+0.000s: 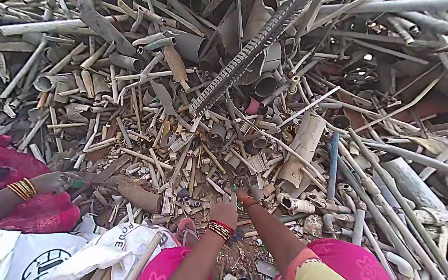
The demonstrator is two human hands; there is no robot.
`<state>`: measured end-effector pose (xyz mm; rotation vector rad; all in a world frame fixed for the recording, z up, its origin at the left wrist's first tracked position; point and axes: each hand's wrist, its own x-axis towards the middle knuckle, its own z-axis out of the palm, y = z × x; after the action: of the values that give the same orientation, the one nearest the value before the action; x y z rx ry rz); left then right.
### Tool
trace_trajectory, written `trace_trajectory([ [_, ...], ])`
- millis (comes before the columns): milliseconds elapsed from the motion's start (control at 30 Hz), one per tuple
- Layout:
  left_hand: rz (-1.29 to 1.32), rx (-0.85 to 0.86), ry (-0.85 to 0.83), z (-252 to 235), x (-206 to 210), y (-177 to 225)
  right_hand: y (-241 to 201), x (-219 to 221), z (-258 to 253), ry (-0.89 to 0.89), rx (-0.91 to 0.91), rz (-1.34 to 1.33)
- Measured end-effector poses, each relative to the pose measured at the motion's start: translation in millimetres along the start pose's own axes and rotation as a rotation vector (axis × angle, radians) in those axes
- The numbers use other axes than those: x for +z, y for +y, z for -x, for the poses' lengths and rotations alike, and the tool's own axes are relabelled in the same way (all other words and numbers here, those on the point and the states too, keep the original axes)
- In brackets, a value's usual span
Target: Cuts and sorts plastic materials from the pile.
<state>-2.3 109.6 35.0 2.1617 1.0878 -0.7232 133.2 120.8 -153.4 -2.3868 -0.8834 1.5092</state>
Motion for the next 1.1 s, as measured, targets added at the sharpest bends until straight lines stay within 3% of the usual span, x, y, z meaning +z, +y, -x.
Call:
trace_trajectory([
  [100,0.029,-0.026,-0.016,1,-7,-8,-3,-4,-33,0.178,0.105,-0.325],
  [200,0.029,-0.045,-0.032,-2,-5,-11,6,-14,-51,0.207,0.099,-0.517],
  [300,0.059,-0.053,-0.027,-4,-8,-14,20,-17,-49,0.223,0.008,-0.708],
  [433,0.218,-0.070,0.122,-5,-19,-18,34,-24,-20,0.199,-0.188,-0.839],
  [500,0.395,-0.097,0.262,-7,-24,-22,31,-40,11,0.149,-0.254,-0.758],
  [600,0.868,-0.144,0.432,-11,-24,-33,26,-63,69,0.016,-0.348,-0.604],
  [700,1.358,-0.206,0.463,-23,-16,-41,30,-70,133,-0.142,-0.387,-0.584],
  [767,1.635,-0.157,0.459,-28,-9,-39,39,-69,174,-0.224,-0.394,-0.585],
  [867,1.837,-0.062,0.386,-14,-1,-24,65,-62,212,-0.240,-0.449,-0.503],
  [933,1.883,-0.080,0.348,-7,7,-17,78,-61,228,-0.091,-0.526,-0.167],
  [1033,1.823,-0.185,0.338,-3,26,-9,72,-65,259,0.252,-0.375,0.526],
  [1100,1.746,-0.182,0.354,5,35,0,80,-55,263,0.572,-0.401,0.652],
])
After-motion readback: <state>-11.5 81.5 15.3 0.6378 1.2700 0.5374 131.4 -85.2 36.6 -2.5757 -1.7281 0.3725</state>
